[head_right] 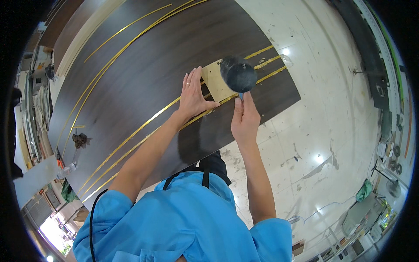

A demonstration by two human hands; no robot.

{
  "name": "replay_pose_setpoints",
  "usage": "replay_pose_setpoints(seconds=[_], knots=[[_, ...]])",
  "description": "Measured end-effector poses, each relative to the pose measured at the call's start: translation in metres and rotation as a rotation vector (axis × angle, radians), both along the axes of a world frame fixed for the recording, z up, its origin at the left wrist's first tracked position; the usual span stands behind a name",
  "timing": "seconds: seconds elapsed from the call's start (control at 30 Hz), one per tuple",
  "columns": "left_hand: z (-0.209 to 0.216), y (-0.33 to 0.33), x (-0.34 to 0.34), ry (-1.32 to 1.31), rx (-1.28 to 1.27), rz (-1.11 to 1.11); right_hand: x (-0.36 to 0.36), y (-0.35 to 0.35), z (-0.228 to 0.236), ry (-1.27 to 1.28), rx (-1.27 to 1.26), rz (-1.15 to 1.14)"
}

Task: The person inlays thin gold strips into a dark wood panel. They use a rubber mallet and a small wooden block to tap the strips into place, then use pliers to trim excess length. The person repeatedly checks alignment and taps along the strips to secure them.

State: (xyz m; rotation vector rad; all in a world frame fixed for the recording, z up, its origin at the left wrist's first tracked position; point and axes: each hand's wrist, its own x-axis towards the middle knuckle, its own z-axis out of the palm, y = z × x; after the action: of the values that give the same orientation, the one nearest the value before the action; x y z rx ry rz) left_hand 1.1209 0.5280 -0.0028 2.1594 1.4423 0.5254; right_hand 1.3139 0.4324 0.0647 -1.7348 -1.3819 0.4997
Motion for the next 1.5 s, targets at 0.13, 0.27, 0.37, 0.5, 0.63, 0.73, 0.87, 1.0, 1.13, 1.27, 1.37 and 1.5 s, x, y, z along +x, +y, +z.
replay_pose_setpoints(seconds=[0.13,0.27,0.37,0.5,0.63,0.73,0.87,1.0,1.13,1.27,1.37,1.5], knots=[[-0.002,0.010,0.016,0.012,-0.032,-0.017,0.011,0.014,0.002,-0.153,-0.169,0.028],[-0.004,0.019,0.030,-0.016,-0.011,-0.009,0.027,0.019,0.009,-0.021,0.066,-0.052],[-0.005,0.023,0.038,-0.032,0.029,-0.012,0.028,0.019,0.005,0.033,0.025,-0.060],[-0.005,0.026,0.042,-0.001,-0.009,-0.016,0.034,0.027,-0.004,-0.135,-0.413,0.031],[-0.006,0.029,0.047,-0.047,0.060,-0.022,0.038,0.030,-0.001,-0.073,-0.104,-0.041],[-0.008,0.031,0.053,-0.048,0.063,-0.023,0.034,0.031,0.002,-0.008,0.044,-0.089],[-0.009,0.035,0.056,-0.033,0.037,-0.029,0.038,0.035,0.002,-0.111,-0.366,-0.050],[-0.009,0.040,0.066,-0.037,0.041,-0.038,0.050,0.037,-0.001,-0.044,-0.127,-0.098],[-0.010,0.051,0.092,-0.053,0.097,-0.050,0.053,0.045,-0.009,-0.047,0.112,-0.155],[-0.008,0.058,0.113,-0.028,0.038,-0.046,0.074,0.054,-0.013,-0.137,-0.325,-0.158],[-0.009,0.067,0.124,-0.024,0.066,-0.059,0.083,0.054,-0.013,-0.025,-0.178,-0.243],[-0.014,0.075,0.141,-0.047,0.074,-0.067,0.087,0.061,-0.019,-0.096,-0.085,-0.251]])
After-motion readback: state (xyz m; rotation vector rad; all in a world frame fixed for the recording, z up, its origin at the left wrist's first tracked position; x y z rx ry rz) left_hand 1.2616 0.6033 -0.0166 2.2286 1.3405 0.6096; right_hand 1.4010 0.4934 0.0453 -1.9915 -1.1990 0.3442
